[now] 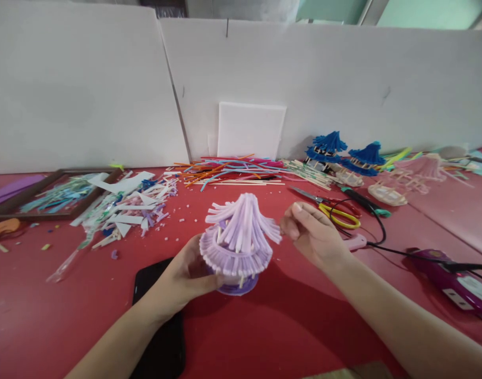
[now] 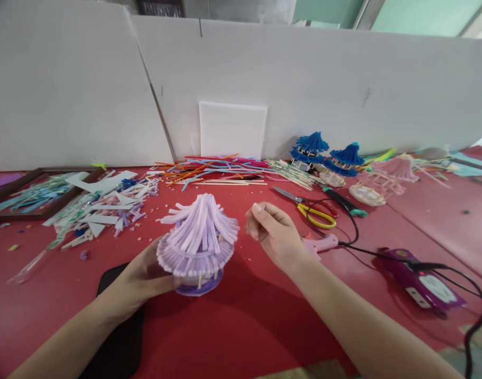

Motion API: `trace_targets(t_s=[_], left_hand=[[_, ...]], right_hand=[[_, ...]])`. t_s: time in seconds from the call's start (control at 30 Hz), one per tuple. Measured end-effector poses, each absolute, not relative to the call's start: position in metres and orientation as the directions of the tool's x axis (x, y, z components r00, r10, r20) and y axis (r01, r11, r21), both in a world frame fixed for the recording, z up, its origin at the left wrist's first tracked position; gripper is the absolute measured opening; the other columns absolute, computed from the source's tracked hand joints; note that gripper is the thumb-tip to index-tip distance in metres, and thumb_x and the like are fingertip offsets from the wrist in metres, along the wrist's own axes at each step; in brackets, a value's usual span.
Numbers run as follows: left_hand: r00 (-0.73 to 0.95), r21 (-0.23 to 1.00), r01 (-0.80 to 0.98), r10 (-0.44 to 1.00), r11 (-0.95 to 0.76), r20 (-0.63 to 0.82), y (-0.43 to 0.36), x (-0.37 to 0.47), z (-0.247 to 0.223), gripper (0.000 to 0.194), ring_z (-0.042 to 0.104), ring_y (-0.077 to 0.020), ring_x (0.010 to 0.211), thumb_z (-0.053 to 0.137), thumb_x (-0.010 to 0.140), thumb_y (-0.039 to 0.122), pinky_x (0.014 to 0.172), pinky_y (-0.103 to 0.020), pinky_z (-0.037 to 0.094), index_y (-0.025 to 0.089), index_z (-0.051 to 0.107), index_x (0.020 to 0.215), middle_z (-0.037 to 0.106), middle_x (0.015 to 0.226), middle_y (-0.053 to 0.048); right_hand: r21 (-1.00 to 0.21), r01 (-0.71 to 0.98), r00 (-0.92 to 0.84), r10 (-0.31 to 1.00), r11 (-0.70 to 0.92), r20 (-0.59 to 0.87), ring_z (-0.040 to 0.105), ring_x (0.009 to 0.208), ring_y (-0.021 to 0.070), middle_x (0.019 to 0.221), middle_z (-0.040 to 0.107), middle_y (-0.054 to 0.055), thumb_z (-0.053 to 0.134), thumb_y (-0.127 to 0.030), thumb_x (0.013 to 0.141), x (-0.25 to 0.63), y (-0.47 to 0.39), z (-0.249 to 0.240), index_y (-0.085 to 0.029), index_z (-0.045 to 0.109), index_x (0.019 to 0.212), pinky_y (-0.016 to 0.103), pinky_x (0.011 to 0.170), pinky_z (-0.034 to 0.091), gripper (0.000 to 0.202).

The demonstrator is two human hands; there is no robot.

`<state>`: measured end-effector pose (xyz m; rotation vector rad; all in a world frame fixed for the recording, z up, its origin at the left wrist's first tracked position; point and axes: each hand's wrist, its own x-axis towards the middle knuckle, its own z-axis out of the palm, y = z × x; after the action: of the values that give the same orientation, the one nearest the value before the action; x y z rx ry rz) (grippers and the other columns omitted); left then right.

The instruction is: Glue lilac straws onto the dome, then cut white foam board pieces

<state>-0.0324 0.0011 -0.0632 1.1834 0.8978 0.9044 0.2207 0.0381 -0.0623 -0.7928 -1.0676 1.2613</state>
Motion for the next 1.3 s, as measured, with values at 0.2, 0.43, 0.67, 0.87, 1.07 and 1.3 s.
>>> trace_targets(t_s=[0.2,0.43,0.67,0.87,1.07,1.3], left_hand=[[0.387,0.998,0.007,0.92,0.066,-0.064,0.0,-0.032,-0.059,0.061,0.059,-0.0252,0.11,0.079,0.069,0.027,0.095,-0.036,0.044,0.023,0.051,0.123,0.061,0.124,-0.009],[0.412,0.99,0.135,0.906,0.041,-0.094,0.004,-0.036,-0.062,0.061,0.055,-0.025,0.118,0.078,0.07,0.024,0.1,-0.037,0.04,0.026,0.048,0.123,0.058,0.13,-0.008],[0.401,0.985,0.169,0.912,0.021,-0.088,0.003,-0.037,-0.064,0.062,0.058,-0.0256,0.114,0.078,0.07,0.03,0.095,-0.034,0.045,0.024,0.046,0.123,0.058,0.129,-0.01],[0.412,0.982,0.189,0.907,0.013,-0.091,0.002,-0.037,-0.064,0.059,0.057,-0.0232,0.114,0.077,0.072,0.032,0.096,-0.031,0.043,0.025,0.043,0.121,0.058,0.128,-0.009],[0.415,0.973,0.23,0.903,0.019,-0.116,0.002,-0.037,-0.064,0.062,0.052,-0.0236,0.12,0.076,0.073,0.031,0.101,-0.033,0.039,0.026,0.041,0.124,0.053,0.134,-0.009],[0.4,0.975,0.222,0.909,0.028,-0.117,0.003,-0.036,-0.065,0.059,0.054,-0.024,0.117,0.076,0.072,0.029,0.099,-0.033,0.04,0.026,0.044,0.12,0.054,0.132,-0.009]], right_hand=[[-0.964,-0.083,-0.03,0.967,0.251,0.254,0.036,0.042,0.0075,0.048,0.05,-0.004,0.072,-0.041,0.077,0.242,0.037,-0.055,-0.022,0.072,0.074,0.023,0.041,0.028,0.019],[-0.788,0.343,-0.179,0.859,0.512,0.48,0.063,0.064,0.0187,0.076,0.072,0.005,0.065,-0.032,0.083,0.236,0.024,-0.033,-0.027,0.076,0.085,0.031,0.056,0.049,0.012],[-0.656,0.364,-0.233,0.746,0.661,0.624,0.064,0.077,0.0183,0.086,0.069,0.006,0.067,-0.024,0.082,0.224,0.02,-0.041,-0.026,0.075,0.09,0.032,0.07,0.052,0.011],[-0.725,0.315,-0.223,0.79,0.613,0.571,0.06,0.074,0.0164,0.08,0.064,0.005,0.062,-0.022,0.086,0.22,0.019,-0.044,-0.021,0.067,0.08,0.03,0.069,0.049,0.008],[-0.897,-0.3,-0.099,0.925,0.325,0.368,0.063,0.083,0.018,0.074,0.058,-0.001,0.063,-0.043,0.084,0.219,0.024,-0.038,-0.026,0.052,0.078,0.035,0.079,0.05,0.021],[-0.911,-0.402,-0.195,0.963,0.094,0.185,0.02,0.035,0.0055,0.047,0.03,-0.011,0.064,-0.042,0.082,0.229,0.026,-0.033,-0.025,0.051,0.076,0.021,0.038,0.025,0.022]])
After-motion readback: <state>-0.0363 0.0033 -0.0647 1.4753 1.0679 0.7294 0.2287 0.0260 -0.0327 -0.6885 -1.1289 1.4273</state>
